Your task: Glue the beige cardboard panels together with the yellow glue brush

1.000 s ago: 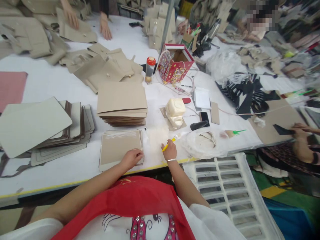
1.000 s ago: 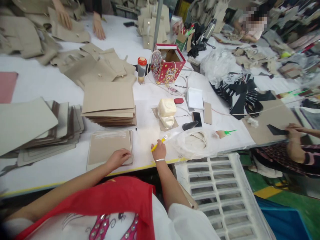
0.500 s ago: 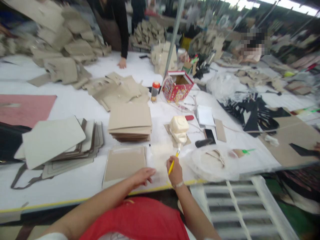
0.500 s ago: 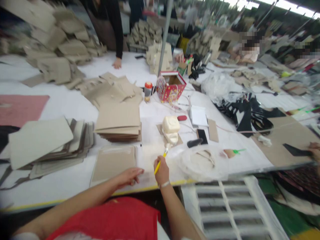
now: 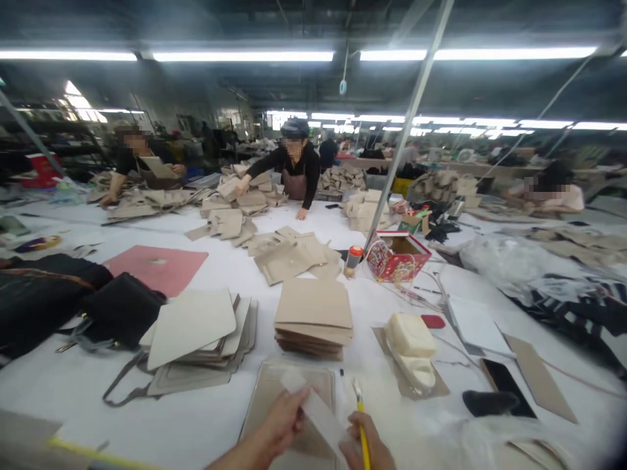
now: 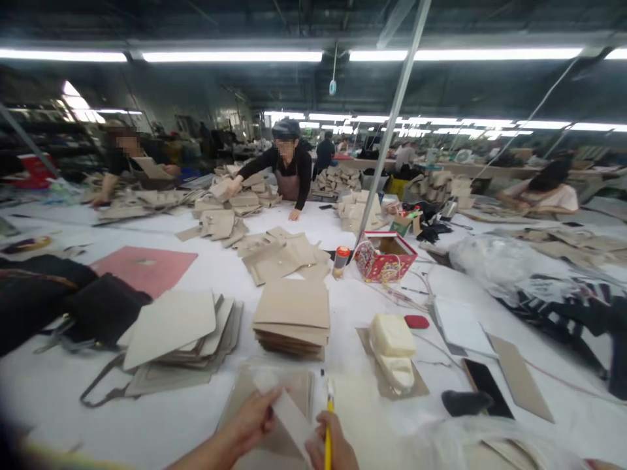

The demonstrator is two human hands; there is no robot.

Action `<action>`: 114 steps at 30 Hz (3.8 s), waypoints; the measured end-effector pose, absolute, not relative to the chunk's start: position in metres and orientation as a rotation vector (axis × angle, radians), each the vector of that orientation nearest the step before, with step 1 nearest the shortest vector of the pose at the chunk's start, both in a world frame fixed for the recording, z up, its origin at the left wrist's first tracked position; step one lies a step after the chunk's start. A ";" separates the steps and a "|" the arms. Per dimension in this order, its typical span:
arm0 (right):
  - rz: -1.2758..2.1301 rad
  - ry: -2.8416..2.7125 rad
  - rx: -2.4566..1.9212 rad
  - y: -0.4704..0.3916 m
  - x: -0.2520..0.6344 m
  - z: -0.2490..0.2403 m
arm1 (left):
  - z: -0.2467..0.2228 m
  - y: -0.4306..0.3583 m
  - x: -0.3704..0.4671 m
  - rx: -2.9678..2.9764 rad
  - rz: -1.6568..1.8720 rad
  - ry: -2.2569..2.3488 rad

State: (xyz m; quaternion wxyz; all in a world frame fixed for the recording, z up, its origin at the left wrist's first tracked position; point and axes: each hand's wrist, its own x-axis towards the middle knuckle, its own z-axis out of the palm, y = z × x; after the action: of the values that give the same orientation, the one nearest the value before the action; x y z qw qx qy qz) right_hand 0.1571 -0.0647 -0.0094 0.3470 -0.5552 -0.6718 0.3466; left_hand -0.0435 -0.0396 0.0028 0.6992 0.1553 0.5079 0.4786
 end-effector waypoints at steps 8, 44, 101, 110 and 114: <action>0.959 -1.847 -1.535 -0.054 0.130 -0.015 | -0.019 -0.071 -0.121 0.495 1.023 1.403; 0.529 -1.615 -1.851 0.025 0.063 -0.096 | -0.080 -0.003 -0.177 1.069 0.757 2.100; 0.531 -1.470 -1.713 -0.046 0.135 -0.053 | 0.037 -0.139 -0.263 2.679 0.933 1.930; 0.609 -1.578 -1.783 -0.046 0.138 -0.061 | -0.070 -0.129 -0.127 2.714 0.223 1.495; 0.636 -1.659 -1.719 -0.046 0.133 -0.059 | -0.065 -0.114 -0.124 2.692 0.061 1.338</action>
State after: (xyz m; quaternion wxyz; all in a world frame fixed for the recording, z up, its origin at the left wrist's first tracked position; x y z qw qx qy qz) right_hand 0.1333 -0.0461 -0.0593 0.3287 -0.6568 -0.6337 0.2429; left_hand -0.1242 -0.1144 -0.0653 0.0674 0.8933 0.4440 0.0202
